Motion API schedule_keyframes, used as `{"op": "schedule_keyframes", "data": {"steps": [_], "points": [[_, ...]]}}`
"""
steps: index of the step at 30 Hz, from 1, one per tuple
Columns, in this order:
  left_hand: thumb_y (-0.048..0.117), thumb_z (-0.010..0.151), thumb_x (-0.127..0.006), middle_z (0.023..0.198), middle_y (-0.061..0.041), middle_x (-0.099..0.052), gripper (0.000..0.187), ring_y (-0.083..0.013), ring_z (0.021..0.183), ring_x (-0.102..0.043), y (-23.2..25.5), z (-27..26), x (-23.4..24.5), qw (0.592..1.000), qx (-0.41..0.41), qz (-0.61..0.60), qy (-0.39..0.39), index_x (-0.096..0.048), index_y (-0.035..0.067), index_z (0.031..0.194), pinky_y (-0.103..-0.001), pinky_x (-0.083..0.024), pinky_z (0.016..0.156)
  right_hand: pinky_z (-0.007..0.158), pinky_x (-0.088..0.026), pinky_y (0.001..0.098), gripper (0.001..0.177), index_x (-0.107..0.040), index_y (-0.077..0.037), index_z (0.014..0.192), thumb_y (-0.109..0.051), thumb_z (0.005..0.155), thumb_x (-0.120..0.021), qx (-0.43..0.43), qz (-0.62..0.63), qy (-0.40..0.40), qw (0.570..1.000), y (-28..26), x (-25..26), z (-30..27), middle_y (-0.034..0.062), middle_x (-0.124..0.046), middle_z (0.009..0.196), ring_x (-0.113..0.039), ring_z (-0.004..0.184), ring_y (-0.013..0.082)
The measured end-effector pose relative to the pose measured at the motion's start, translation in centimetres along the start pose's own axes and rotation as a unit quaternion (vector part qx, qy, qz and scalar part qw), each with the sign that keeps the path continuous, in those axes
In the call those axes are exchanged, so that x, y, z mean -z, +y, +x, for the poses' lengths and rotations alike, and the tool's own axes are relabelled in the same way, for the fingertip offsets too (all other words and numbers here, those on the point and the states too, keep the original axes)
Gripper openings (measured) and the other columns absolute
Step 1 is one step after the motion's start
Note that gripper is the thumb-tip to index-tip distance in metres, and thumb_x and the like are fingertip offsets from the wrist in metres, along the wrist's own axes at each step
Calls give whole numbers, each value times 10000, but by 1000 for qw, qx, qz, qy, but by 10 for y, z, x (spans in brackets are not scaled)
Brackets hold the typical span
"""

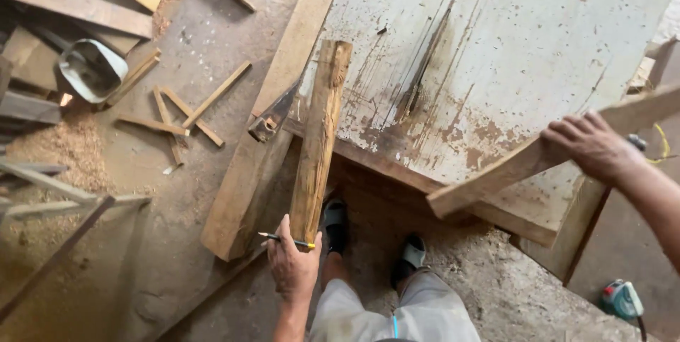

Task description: Measuring, marking, and cutting a piece of wood using a table saw.

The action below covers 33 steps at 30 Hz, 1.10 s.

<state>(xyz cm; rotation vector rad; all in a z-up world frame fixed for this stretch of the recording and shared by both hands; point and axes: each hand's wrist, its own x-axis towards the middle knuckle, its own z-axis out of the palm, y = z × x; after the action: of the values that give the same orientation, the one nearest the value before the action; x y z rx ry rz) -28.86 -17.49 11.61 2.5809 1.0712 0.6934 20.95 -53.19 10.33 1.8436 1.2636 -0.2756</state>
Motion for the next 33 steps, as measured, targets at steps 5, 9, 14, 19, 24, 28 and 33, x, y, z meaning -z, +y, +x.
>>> {"op": "schedule_keyframes", "data": {"steps": [5,9,14,19,24,28,33], "points": [[315,685,-912,1220,-207,-657,904,-466,1108,-599,27,-40,-4,993,112,-8,-44,-468,61,1431,-521,-503,924,1195,-265,469,770,-327,-269,1595,-91,869,-515,-83,127,139,979,34,-26,55,42,-244,1721,-239,1541,307],[321,709,-894,1248,-198,-645,911,-448,1148,-605,27,-62,8,999,39,-5,-11,-448,35,1451,-507,-510,971,1349,-155,520,395,-530,-239,1517,-248,1123,-513,-159,368,287,870,1,-49,81,61,-384,1685,-225,1632,338],[303,766,-874,1261,-166,-649,849,-377,1079,-614,-3,-62,62,990,-117,77,-34,-444,42,1450,-524,-507,917,1133,-349,523,363,-583,-84,1347,-117,999,-483,-173,440,311,824,-10,12,38,174,-523,1435,-397,1343,428],[203,938,-794,1362,-99,-658,695,-257,1116,-623,-68,4,110,900,-406,147,-70,-437,115,1528,-414,-524,897,1220,-417,513,610,-548,-2,1366,-365,919,-749,-112,419,540,721,-102,205,-104,236,-569,1382,-514,1359,368],[226,1032,-757,1450,-63,-556,586,-296,1294,-562,-13,87,127,839,-515,130,122,-417,179,1507,-552,-462,1026,876,-594,376,750,-585,-98,1310,-418,690,-859,102,738,36,666,-268,252,-133,127,-782,1077,-761,985,221],[335,1021,-744,1445,-135,-551,563,-376,1328,-558,-28,2,86,936,-273,-218,46,-479,69,1440,-502,-481,1105,696,-595,376,627,-616,-42,1227,-331,720,-846,-131,893,89,421,-413,213,-114,139,-735,903,-700,775,223],[320,927,-776,1184,-94,-754,454,-174,1053,-724,-133,-192,-44,718,115,-413,-548,-651,76,1289,-354,-571,919,572,-567,345,463,-671,30,1080,-385,897,-765,-233,927,110,273,-496,231,-47,111,-723,790,-710,646,212]]}}
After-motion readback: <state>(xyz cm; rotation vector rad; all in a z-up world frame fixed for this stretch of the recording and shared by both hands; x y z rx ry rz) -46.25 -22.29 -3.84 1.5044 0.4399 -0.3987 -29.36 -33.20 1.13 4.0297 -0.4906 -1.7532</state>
